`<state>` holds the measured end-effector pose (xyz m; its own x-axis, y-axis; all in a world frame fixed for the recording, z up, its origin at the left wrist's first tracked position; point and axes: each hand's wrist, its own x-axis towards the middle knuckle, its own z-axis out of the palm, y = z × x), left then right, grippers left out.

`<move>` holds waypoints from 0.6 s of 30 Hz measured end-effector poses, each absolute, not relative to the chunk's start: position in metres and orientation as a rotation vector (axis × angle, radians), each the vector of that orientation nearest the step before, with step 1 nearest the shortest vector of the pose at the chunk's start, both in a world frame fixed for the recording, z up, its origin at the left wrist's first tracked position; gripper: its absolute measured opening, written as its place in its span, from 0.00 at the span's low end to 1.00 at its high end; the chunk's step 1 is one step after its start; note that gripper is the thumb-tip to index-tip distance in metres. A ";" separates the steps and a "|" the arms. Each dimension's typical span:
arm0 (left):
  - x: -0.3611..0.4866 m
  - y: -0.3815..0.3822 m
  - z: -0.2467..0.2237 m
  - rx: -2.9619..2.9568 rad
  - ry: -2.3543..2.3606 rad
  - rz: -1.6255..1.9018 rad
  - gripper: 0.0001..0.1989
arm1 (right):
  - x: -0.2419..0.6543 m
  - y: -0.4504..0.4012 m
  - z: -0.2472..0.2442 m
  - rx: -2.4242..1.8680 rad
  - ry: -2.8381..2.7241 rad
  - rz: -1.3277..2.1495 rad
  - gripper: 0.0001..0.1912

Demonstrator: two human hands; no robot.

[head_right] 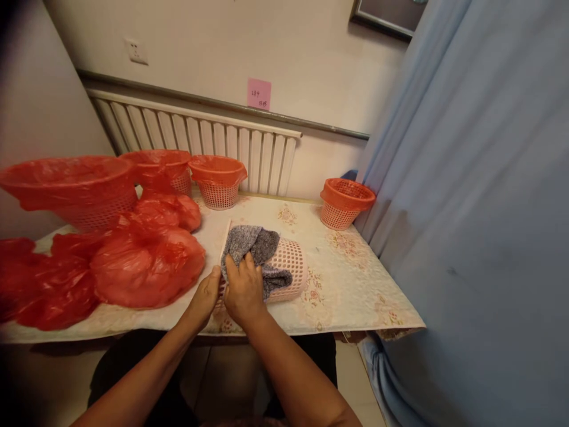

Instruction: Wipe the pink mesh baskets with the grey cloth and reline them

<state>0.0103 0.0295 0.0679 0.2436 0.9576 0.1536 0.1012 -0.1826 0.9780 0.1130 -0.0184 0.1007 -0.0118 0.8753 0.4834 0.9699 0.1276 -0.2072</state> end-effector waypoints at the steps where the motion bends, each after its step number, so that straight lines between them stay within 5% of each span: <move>1: 0.010 0.030 0.069 1.550 1.008 1.082 0.35 | 0.112 -0.021 0.095 -1.771 -1.925 -0.258 0.30; 10: 0.009 0.032 0.074 1.559 1.016 1.069 0.34 | 0.126 -0.020 0.079 -1.741 -1.924 -0.307 0.34; 18: 0.008 0.032 0.072 1.530 1.037 1.015 0.33 | 0.234 -0.014 0.045 -1.976 -1.467 -0.298 0.31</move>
